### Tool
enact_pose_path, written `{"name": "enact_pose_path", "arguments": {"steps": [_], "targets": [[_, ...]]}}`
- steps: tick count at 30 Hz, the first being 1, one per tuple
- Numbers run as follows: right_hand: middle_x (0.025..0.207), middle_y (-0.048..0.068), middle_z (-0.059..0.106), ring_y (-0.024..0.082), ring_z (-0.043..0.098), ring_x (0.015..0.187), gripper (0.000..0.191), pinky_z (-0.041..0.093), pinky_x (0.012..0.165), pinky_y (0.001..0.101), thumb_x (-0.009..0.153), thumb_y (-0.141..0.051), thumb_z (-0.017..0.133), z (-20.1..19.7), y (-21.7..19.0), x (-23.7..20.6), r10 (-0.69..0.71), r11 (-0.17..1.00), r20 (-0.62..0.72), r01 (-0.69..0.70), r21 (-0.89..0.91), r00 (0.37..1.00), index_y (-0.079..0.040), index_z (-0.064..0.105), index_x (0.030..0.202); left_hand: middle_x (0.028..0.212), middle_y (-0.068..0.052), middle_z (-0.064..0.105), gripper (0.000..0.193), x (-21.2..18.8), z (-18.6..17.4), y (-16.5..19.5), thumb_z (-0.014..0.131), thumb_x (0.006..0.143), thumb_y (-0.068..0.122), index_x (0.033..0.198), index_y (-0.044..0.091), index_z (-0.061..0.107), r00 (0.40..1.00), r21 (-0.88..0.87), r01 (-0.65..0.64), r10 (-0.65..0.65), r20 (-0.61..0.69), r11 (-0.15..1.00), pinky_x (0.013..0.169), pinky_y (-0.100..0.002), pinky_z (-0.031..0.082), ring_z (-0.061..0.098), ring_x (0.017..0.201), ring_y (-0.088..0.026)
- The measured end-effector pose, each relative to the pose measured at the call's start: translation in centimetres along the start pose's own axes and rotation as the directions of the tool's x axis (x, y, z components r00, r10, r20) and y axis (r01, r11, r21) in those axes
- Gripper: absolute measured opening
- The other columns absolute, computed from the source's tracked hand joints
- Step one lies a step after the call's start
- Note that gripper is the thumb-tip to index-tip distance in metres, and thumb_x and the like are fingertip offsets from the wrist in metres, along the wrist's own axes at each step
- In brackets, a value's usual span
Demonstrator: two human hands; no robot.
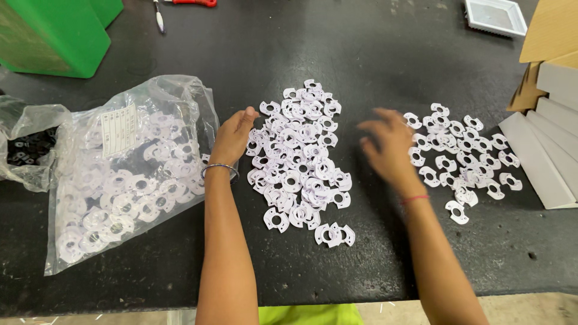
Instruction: The person sorts white plastic lamp holder parts on a workbench, picking pieces one at a time from a pile and moving them into a separate group, occasionally stacking pairs of pieces together. A plastic bag of parts and stacks of white boxes sit nearby on the bench.
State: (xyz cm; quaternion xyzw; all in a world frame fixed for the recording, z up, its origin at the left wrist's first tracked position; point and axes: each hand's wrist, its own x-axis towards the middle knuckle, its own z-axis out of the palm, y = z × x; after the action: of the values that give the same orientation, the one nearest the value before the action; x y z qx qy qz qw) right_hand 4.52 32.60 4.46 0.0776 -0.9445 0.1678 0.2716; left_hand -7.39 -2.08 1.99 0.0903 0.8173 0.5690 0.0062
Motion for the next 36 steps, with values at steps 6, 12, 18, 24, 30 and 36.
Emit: {"name": "enact_pose_path", "arguments": {"steps": [6,12,18,24,30,36], "targets": [[0.147,0.01,0.055,0.039,0.039,0.144,0.033,0.025,0.115,0.0559,0.084,-0.006,0.067,2.8,-1.2,0.0,-0.166,0.985,0.139,0.169,-0.012,0.976,-0.023,0.074,0.111,0.114,-0.011,0.075,0.07,0.1,0.0,-0.2,0.043,0.099,0.065,0.119,0.004,0.071,1.0,-0.021,-0.025,0.025,-0.002,0.999,0.097,-0.035,0.05,0.07,0.111,-0.022],[0.14,0.008,0.061,0.037,0.047,0.137,0.013,0.031,0.112,0.0561,0.086,-0.013,0.071,-1.1,2.1,-0.7,0.158,0.918,-0.018,-0.153,-0.366,0.987,-0.022,0.078,0.093,0.112,-0.012,0.076,0.071,0.1,0.0,-0.4,0.043,0.099,0.066,0.118,0.004,0.072,1.0,-0.004,-0.021,0.021,-0.014,1.0,0.097,-0.035,0.05,0.071,0.11,-0.022],[0.121,0.005,0.071,0.027,0.058,0.121,0.024,0.034,0.105,0.049,0.088,-0.034,0.078,-0.7,-4.0,0.5,-0.114,0.984,0.257,0.074,0.163,0.96,-0.017,0.076,0.104,0.112,-0.012,0.076,0.072,0.2,0.2,-0.3,0.043,0.098,0.067,0.119,0.004,0.071,1.0,-0.019,-0.03,0.03,-0.005,0.999,0.097,-0.035,0.051,0.071,0.11,-0.022],[0.088,0.003,0.075,0.018,0.071,0.086,0.029,0.057,0.087,0.0351,0.08,-0.034,0.083,-0.5,-6.8,0.8,0.052,0.923,0.443,-0.212,0.321,0.895,-0.01,0.073,0.094,0.112,-0.012,0.076,0.072,0.1,0.2,-0.4,0.043,0.098,0.067,0.119,0.004,0.071,1.0,-0.006,-0.024,0.024,-0.005,1.0,0.097,-0.035,0.051,0.071,0.111,-0.022],[0.091,0.002,0.078,0.013,0.072,0.089,0.021,0.057,0.081,0.0309,0.085,-0.024,0.078,-1.7,-1.9,0.9,0.174,0.83,0.554,-0.424,0.363,0.814,-0.008,0.077,0.098,0.114,-0.012,0.075,0.072,0.0,0.1,0.0,0.042,0.098,0.067,0.119,0.004,0.071,1.0,-0.018,-0.016,0.016,0.0,1.0,0.097,-0.035,0.051,0.071,0.112,-0.023],[0.102,0.009,0.076,0.021,0.07,0.095,0.026,0.054,0.086,0.0354,0.09,-0.027,0.08,-5.1,1.9,0.0,0.358,0.921,0.168,-0.377,0.098,0.918,-0.007,0.078,0.107,0.111,-0.013,0.075,0.071,0.0,0.1,0.1,0.041,0.098,0.067,0.118,0.005,0.072,1.0,0.034,-0.009,0.009,-0.012,0.999,0.097,-0.035,0.05,0.07,0.111,-0.024]]}}
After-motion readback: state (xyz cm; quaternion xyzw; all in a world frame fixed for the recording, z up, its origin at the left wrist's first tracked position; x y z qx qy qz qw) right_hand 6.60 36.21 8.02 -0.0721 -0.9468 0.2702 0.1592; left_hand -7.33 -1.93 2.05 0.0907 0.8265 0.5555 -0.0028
